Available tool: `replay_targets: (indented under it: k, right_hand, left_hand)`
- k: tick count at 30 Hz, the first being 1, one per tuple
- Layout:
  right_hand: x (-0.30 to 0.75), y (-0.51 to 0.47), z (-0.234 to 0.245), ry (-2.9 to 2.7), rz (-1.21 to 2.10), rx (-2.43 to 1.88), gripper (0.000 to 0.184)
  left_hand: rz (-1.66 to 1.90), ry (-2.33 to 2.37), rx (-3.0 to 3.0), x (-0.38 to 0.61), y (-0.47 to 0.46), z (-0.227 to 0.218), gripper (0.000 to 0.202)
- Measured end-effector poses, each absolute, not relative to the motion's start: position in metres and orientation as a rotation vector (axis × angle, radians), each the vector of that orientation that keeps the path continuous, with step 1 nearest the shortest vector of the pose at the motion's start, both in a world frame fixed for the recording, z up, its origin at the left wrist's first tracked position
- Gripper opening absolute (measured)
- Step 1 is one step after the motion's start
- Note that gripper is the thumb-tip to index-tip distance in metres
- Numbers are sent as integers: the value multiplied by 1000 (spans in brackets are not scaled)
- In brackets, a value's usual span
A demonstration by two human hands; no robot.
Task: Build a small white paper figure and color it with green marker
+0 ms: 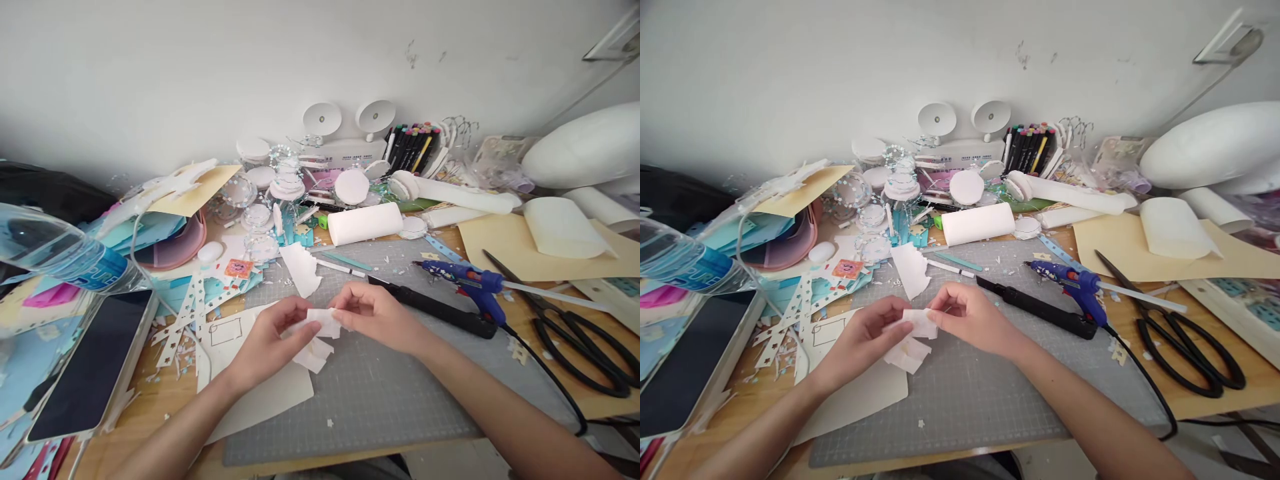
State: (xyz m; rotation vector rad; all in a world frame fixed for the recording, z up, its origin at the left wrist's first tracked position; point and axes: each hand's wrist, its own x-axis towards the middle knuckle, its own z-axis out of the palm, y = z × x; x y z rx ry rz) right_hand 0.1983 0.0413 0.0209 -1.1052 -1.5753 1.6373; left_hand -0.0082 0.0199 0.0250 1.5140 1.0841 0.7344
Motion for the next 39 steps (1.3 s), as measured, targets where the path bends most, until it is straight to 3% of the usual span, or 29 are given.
replay_targets:
  k: [20, 29, 39]
  right_hand:
    - [191, 35, 20, -1658, 1493, -1076, 14]
    - [192, 36, 20, -1604, 1667, -1031, 17]
    - [189, 37, 21, -1561, 1643, -1069, 16]
  left_hand:
    - [726, 1103, 1355, -3, 19, 20, 24]
    - [738, 1217, 1351, -3, 19, 24, 26]
    - [787, 1226, 1341, -3, 18, 25, 25]
